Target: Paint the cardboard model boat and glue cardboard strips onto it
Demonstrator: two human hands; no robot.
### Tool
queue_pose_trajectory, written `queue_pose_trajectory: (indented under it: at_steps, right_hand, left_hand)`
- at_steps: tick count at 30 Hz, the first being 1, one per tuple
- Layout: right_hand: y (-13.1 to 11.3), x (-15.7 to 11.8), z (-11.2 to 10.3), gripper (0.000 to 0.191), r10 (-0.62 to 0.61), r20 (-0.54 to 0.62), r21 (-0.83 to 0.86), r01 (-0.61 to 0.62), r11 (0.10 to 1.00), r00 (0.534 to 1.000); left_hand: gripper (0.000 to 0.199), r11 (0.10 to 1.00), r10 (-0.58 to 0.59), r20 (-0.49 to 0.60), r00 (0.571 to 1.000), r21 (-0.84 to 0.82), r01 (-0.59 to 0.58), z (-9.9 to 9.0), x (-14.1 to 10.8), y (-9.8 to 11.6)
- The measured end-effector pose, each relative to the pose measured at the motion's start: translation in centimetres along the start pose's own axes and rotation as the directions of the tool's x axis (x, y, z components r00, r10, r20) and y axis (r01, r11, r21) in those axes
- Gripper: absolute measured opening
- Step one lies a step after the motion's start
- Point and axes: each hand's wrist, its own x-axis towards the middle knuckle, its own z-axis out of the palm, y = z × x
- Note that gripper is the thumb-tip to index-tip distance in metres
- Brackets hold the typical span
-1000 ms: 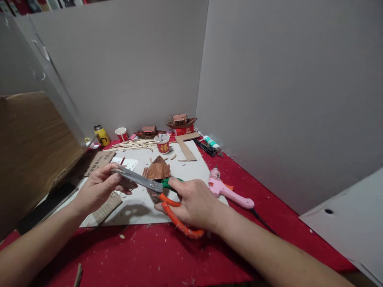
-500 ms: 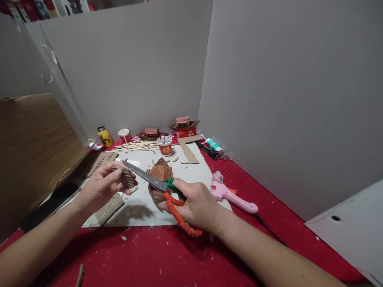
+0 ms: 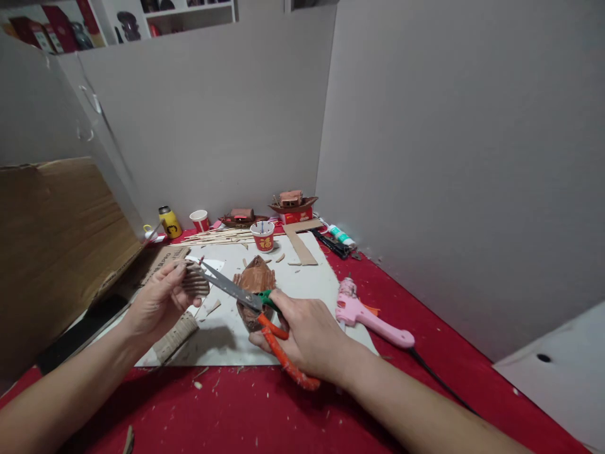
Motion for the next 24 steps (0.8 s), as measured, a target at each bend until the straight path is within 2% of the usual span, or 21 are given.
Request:
queue_pose_trajectory:
  at_steps: [7, 11, 18, 24]
  right_hand:
    - [0.3, -0.1, 0.4, 0.029, -0.027, -0.003, 0.049, 0.027, 0.998, 1.0]
    - [0.3, -0.3, 0.4, 0.031, -0.049, 0.003, 0.062, 0.049, 0.997, 0.999]
    - [0.6, -0.3, 0.4, 0.03, -0.072, -0.004, -0.035, 0.072, 0.997, 0.997]
    - [0.5, -0.3, 0.1, 0.04, -0.11, -0.045, -0.047, 0.108, 0.993, 0.993]
  left_hand:
    - [0.022, 0.995, -0.012, 0.072, 0.997, 0.098, 0.005, -0.1, -0.3, -0.6]
    - [0.02, 0.983, 0.018, 0.078, 0.997, 0.183, -0.032, 0.0, -0.5, -0.9]
    - [0.021, 0.958, 0.107, 0.084, 0.991, 0.258, -0.125, -0.5, -0.7, -1.5]
    - [0.021, 0.959, 0.103, 0.087, 0.991, 0.256, -0.122, -0.4, -0.7, -1.3]
